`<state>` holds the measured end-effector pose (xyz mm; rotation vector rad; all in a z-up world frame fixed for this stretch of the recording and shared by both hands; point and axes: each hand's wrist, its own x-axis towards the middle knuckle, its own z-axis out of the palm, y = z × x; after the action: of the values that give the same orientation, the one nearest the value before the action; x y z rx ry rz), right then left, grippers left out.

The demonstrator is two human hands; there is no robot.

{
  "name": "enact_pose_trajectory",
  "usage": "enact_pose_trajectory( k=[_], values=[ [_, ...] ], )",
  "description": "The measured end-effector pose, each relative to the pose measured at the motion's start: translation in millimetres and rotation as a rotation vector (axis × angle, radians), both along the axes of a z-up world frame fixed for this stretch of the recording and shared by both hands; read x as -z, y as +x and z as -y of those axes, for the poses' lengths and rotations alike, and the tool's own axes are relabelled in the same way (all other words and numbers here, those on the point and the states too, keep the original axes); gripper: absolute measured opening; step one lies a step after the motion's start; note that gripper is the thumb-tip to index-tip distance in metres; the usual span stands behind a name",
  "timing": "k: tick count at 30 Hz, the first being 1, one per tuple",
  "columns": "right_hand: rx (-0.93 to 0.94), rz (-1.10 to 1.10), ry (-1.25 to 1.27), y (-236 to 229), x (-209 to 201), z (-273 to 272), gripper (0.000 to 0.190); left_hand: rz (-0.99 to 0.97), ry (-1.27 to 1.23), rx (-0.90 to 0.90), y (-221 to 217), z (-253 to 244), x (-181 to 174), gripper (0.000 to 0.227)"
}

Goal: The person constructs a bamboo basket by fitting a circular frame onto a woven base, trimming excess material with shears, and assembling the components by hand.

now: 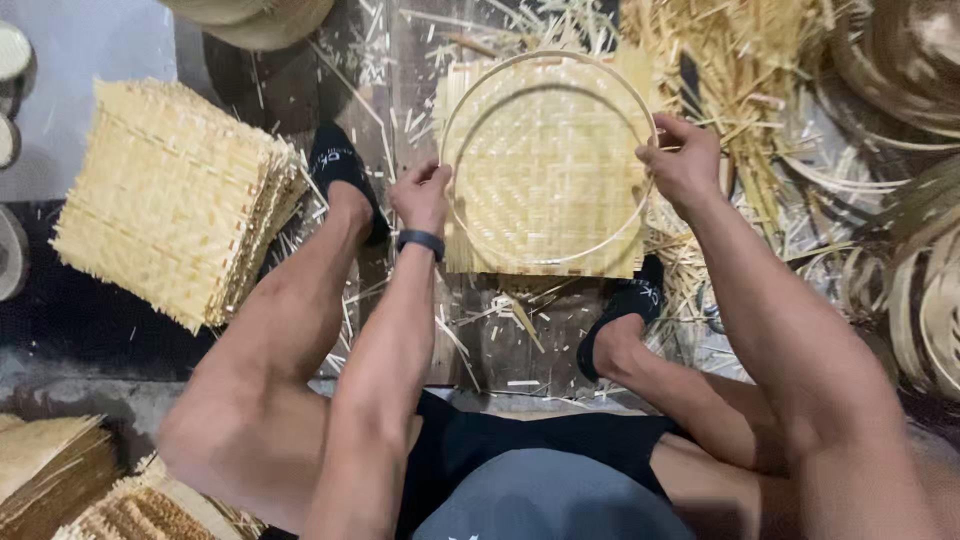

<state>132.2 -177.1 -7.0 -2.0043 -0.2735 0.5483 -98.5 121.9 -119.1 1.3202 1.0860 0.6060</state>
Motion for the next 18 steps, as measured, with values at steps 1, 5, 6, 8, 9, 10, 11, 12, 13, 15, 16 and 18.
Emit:
enact_pose_trajectory(
  k=[1, 5, 6, 8, 9, 10, 11, 12, 13, 15, 16, 18],
  values=[
    [-0.006, -0.015, -0.007, -0.3, 15.8, 3.6, 0.042, -0.132, 0.244, 0.09, -4.0, -3.1, 7.0, 0.021],
    [-0.081, 0.345, -0.251, -12.1, 49.6, 10.3, 0.047, -0.4, 0.2, 0.156, -3.5, -2.5, 9.6, 0.029],
    [-0.036, 0.353, -0.237, -15.8, 51.1, 10.2, 0.046, -0.385, 0.263, 0.2, -5.1, -1.7, 7.0, 0.028],
    [0.011, 0.252, -0.221, -20.5, 47.8, 13.5, 0.043, -0.38, 0.318, 0.246, -9.8, 0.8, 2.9, 0.027],
    [0.065, 0.167, -0.195, -21.2, 44.6, 13.1, 0.039, -0.351, 0.316, 0.259, -8.2, -2.3, 0.3, 0.028],
    [0.065, 0.164, -0.198, -23.7, 42.3, 12.3, 0.039, -0.322, 0.315, 0.271, -7.7, -3.3, -2.6, 0.028],
    [0.087, 0.207, -0.229, -25.4, 40.5, 12.2, 0.032, -0.322, 0.312, 0.274, -7.9, -2.1, -5.5, 0.028],
    [0.109, 0.25, -0.26, -26.9, 39.5, 12.8, 0.026, -0.341, 0.373, 0.295, -9.1, -0.8, -8.7, 0.026],
    [0.109, 0.249, -0.263, -27.5, 40.0, 12.9, 0.026, -0.36, 0.434, 0.313, -10.1, -0.2, -11.1, 0.024],
    [0.134, 0.219, -0.289, -27.6, 42.8, 13.9, 0.024, -0.347, 0.451, 0.32, -9.5, -0.1, -13.2, 0.024],
    [0.134, 0.217, -0.29, -28.0, 44.4, 15.1, 0.024, -0.332, 0.471, 0.326, -9.6, 0.0, -12.7, 0.024],
    [0.12, 0.246, -0.273, -27.0, 47.0, 15.7, 0.024, -0.382, 0.49, 0.331, -8.6, -1.5, -8.6, 0.024]
  ],
)
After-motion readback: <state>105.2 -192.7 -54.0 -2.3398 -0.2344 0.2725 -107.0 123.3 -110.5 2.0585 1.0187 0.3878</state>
